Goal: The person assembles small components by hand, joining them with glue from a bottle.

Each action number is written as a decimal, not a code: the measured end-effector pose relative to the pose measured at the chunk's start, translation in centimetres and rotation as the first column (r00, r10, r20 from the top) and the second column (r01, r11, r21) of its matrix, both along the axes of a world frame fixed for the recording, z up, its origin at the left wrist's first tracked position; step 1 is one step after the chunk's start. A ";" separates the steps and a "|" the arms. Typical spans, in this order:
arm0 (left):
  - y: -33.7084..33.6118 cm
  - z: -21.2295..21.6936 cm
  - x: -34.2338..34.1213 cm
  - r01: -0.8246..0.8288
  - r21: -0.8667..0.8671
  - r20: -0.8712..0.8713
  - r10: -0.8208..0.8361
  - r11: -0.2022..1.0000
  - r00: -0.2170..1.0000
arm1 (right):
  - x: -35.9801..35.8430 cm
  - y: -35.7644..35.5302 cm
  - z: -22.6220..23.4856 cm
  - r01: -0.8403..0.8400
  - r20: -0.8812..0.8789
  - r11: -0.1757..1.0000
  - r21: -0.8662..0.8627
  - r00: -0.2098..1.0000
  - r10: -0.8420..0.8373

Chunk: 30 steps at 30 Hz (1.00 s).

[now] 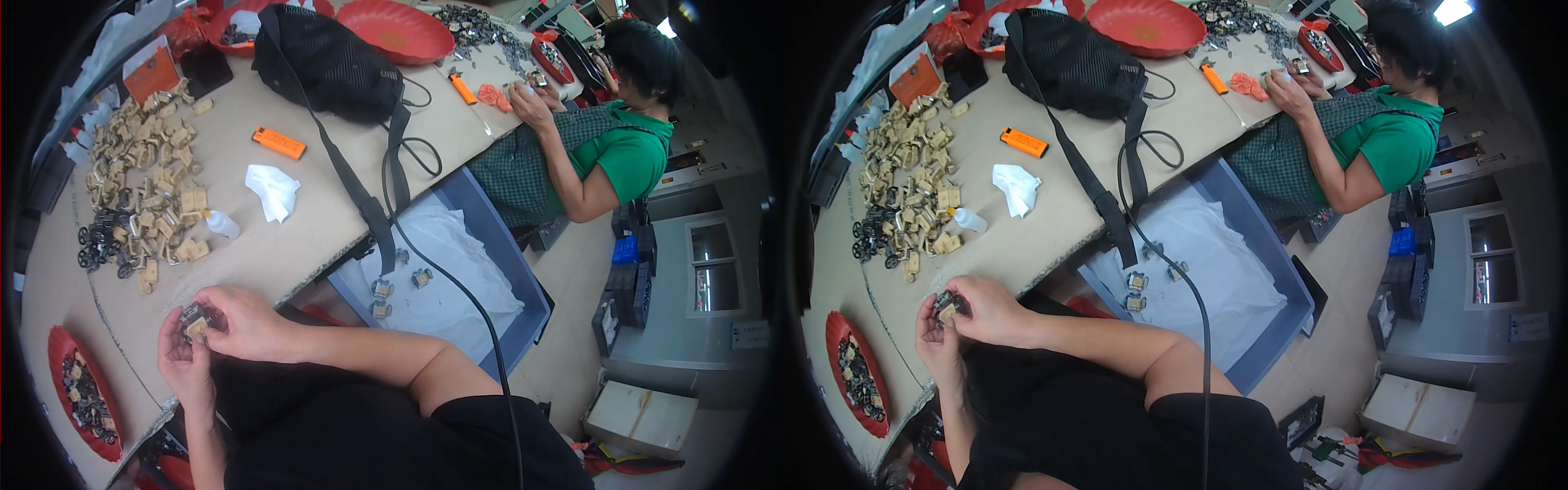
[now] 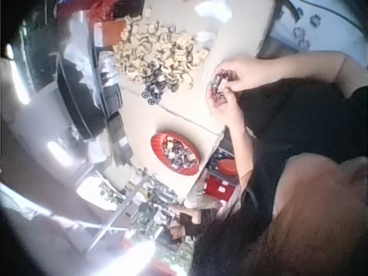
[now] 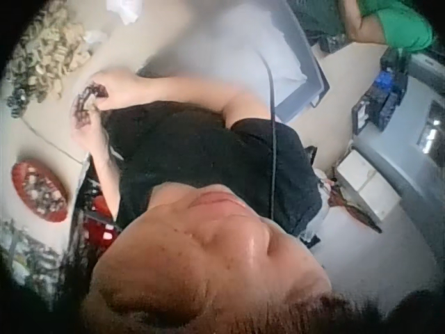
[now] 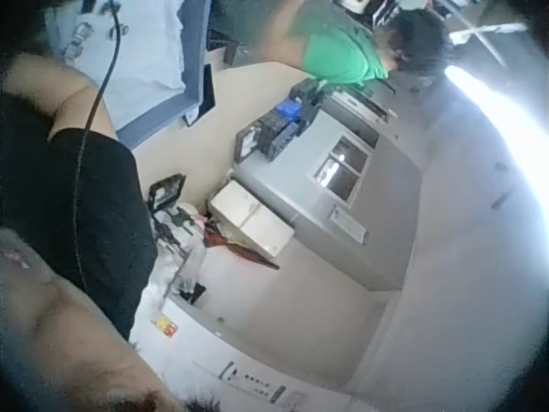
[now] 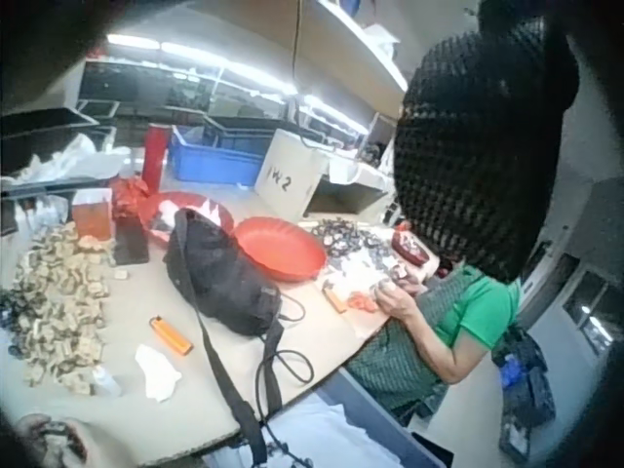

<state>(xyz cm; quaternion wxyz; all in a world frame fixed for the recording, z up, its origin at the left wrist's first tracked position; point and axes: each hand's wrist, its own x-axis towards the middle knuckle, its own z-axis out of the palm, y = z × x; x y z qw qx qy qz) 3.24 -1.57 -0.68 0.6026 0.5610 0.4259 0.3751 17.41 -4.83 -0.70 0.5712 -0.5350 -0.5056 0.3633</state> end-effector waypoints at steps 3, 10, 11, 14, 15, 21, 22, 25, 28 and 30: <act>-0.2 0.0 0.3 -0.006 0.021 0.022 0.006 1.000 1.000 | 0.2 -0.3 0.3 -0.081 -0.049 0.987 -0.139 0.996 0.075; -0.4 0.7 0.6 -0.003 0.040 0.057 0.001 0.999 0.998 | 0.2 -0.2 0.4 -0.113 -0.100 0.988 -0.107 0.990 0.102; -0.4 0.6 0.6 -0.004 0.038 0.057 0.002 0.999 0.998 | 0.2 -0.2 0.3 -0.113 -0.101 0.988 -0.109 0.990 0.102; -0.1 0.3 0.7 -0.019 0.069 0.058 0.015 0.997 0.998 | 0.4 -0.1 0.4 -0.132 -0.122 0.981 -0.144 0.986 0.115; -0.2 0.4 0.7 -0.026 0.056 0.065 0.022 0.998 0.998 | 0.5 -0.1 0.4 -0.148 -0.132 0.978 -0.144 0.983 0.129; 0.0 0.7 0.6 -0.031 0.031 0.047 0.029 0.999 0.998 | 0.6 -0.2 1.0 -0.160 -0.082 0.975 -0.152 0.985 0.149; 0.0 0.8 0.5 -0.019 0.023 0.041 0.018 1.000 0.999 | 0.6 -0.2 1.2 -0.155 -0.051 0.974 -0.163 0.988 0.148; 0.0 0.2 0.5 -0.020 0.045 0.037 0.019 0.999 0.999 | 0.5 -0.2 0.8 -0.144 -0.068 0.978 -0.148 0.988 0.135; 0.0 0.0 0.7 -0.032 0.059 0.062 0.028 0.998 0.998 | 0.3 -0.2 0.6 -0.142 -0.123 0.978 -0.151 0.985 0.124; -0.2 0.6 1.0 -0.038 0.055 0.070 0.035 0.998 0.997 | 0.4 -0.1 0.6 -0.161 -0.151 0.976 -0.145 0.979 0.139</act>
